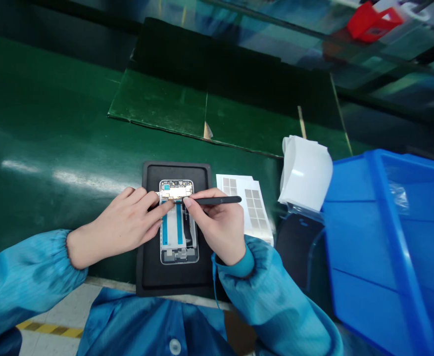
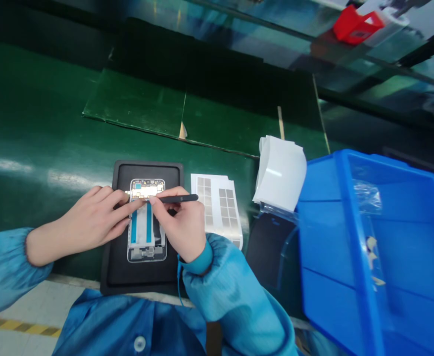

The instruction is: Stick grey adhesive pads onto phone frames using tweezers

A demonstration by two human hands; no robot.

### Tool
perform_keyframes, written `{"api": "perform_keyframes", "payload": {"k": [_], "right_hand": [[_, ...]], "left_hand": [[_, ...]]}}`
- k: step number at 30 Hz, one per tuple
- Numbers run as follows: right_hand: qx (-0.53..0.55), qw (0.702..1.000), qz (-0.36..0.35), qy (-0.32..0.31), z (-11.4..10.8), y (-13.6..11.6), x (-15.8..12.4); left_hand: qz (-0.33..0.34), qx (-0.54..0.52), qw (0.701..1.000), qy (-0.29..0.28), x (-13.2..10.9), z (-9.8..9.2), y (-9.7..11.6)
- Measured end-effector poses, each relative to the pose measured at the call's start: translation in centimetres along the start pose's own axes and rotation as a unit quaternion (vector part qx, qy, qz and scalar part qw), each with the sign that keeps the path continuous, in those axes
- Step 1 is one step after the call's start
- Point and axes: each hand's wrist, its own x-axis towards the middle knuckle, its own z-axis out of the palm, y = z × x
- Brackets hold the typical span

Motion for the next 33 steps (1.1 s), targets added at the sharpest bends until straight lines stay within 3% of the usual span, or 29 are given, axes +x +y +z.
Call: {"api": "perform_keyframes", "payload": {"k": [12,15,17,21,23,28,33], "right_hand": [[0.008,1.000,-0.009,0.019,0.3,0.3,0.2],[0.043,0.999,-0.007,0.019,0.3,0.1,0.5],[0.074,0.997,-0.006,0.027,-0.1,-0.6,0.5],[0.091,0.990,-0.037,0.103,-2.9,-2.5,-1.0],[0.090,0.983,-0.058,0.148,-5.1,-2.7,-2.7],[0.119,0.970,-0.036,0.208,-10.0,0.5,-8.3],[0.114,0.958,0.015,0.262,-13.2,5.0,-12.9]], "left_hand": [[0.012,-0.051,0.996,0.071,-0.7,0.8,-0.3],[0.013,-0.044,0.997,0.064,-0.7,0.5,-0.2],[0.000,-0.065,0.994,0.089,-0.8,0.3,-0.4],[-0.107,-0.119,0.972,0.174,-0.9,-0.3,-1.0],[-0.140,-0.112,0.968,0.176,-0.6,-0.8,-1.1],[-0.100,-0.090,0.982,0.132,1.7,-1.8,0.3],[-0.025,-0.036,0.995,0.087,5.6,-1.9,2.6]]}}
